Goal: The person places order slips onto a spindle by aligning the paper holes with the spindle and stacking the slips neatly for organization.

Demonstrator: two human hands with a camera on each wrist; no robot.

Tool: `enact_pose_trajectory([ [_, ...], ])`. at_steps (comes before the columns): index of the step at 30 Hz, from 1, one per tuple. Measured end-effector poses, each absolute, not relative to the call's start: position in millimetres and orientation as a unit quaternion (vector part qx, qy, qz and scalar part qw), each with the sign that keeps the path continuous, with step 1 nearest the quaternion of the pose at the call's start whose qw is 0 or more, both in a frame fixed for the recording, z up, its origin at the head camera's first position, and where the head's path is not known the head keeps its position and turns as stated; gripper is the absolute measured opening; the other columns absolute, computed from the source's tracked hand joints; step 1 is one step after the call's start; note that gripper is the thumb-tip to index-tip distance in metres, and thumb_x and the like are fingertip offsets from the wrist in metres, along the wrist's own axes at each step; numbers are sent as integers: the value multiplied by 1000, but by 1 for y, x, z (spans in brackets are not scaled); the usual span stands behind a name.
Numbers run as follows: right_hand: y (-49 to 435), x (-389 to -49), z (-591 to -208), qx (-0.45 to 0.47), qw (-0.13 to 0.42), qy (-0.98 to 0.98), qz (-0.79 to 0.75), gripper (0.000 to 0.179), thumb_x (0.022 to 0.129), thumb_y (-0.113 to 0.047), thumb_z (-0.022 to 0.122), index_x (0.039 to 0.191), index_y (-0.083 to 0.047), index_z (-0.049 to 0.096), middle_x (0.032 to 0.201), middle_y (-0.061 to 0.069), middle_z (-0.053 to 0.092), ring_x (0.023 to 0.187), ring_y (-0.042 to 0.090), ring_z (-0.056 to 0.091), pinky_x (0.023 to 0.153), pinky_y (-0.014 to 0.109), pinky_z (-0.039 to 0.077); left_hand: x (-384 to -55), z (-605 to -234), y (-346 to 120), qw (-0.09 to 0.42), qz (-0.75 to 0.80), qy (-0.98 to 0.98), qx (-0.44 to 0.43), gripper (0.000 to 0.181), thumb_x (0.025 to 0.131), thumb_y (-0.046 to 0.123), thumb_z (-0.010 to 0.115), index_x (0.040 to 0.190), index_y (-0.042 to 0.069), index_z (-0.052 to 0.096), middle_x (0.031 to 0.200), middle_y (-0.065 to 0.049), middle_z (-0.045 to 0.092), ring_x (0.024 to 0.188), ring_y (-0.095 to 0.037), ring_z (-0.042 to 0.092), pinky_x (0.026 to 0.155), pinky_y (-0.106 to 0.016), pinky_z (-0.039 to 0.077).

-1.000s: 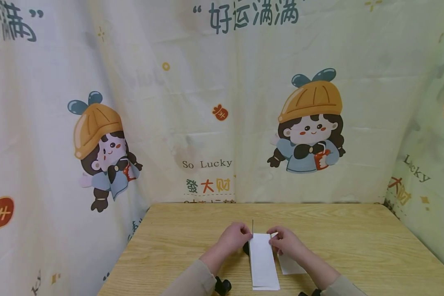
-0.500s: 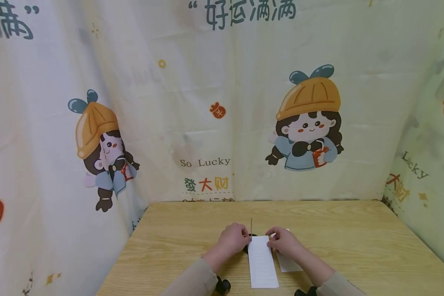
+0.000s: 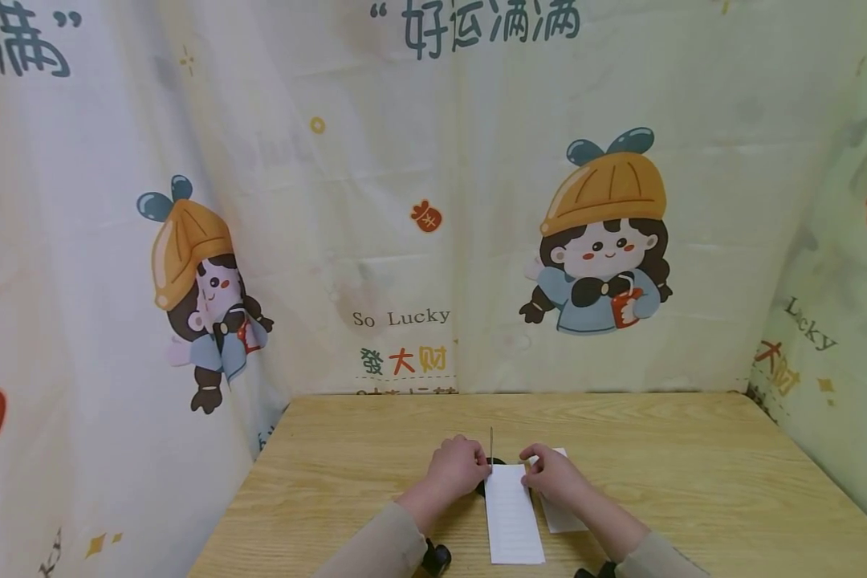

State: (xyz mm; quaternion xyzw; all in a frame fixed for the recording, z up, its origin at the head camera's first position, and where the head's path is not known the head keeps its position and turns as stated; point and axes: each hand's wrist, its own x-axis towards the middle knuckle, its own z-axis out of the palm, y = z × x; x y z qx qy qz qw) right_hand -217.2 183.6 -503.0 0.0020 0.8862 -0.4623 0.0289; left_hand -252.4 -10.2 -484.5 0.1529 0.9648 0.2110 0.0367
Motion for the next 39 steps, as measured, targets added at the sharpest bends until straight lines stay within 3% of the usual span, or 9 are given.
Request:
enact_pose_trajectory([
  [6, 184, -217, -502, -2, 24, 888, -459, 33, 85, -1, 72, 116, 0, 60, 78, 4, 55, 65, 17, 51, 57, 30, 43, -251, -485, -12, 34, 220, 963, 150, 25, 87, 31, 76, 71, 22, 59, 81, 3, 48, 76, -18, 44, 70, -36, 40],
  [15, 196, -214, -496, -1, 24, 905, -425, 37, 84, -11, 76, 118, -4, 62, 83, 2, 58, 71, 17, 52, 63, 33, 43, -252, -488, -20, 58, 264, 951, 150, 19, 85, 27, 80, 89, 17, 65, 83, 2, 50, 74, -17, 47, 67, -36, 42],
  [24, 229, -208, -492, -29, 3, 923, -385, 38, 84, -15, 78, 119, -7, 64, 86, 1, 57, 71, 17, 50, 62, 32, 42, -250, -489, -31, 91, 257, 944, 187, 43, 81, 31, 82, 117, 12, 67, 98, -1, 59, 91, -21, 55, 83, -42, 48],
  [34, 257, -214, -490, -58, 26, 928, -368, 49, 83, -16, 79, 125, 1, 61, 89, 5, 56, 79, 19, 50, 71, 35, 42, -252, -492, -40, 115, 232, 942, 211, 57, 81, 36, 82, 133, 21, 63, 104, -1, 56, 95, -19, 52, 85, -41, 48],
  [39, 259, -219, -491, -56, 41, 929, -363, 51, 83, -15, 79, 128, 2, 60, 88, 5, 55, 77, 19, 49, 69, 35, 42, -253, -493, -42, 124, 228, 941, 216, 61, 82, 39, 81, 137, 27, 59, 109, -2, 56, 98, -20, 52, 86, -42, 47],
])
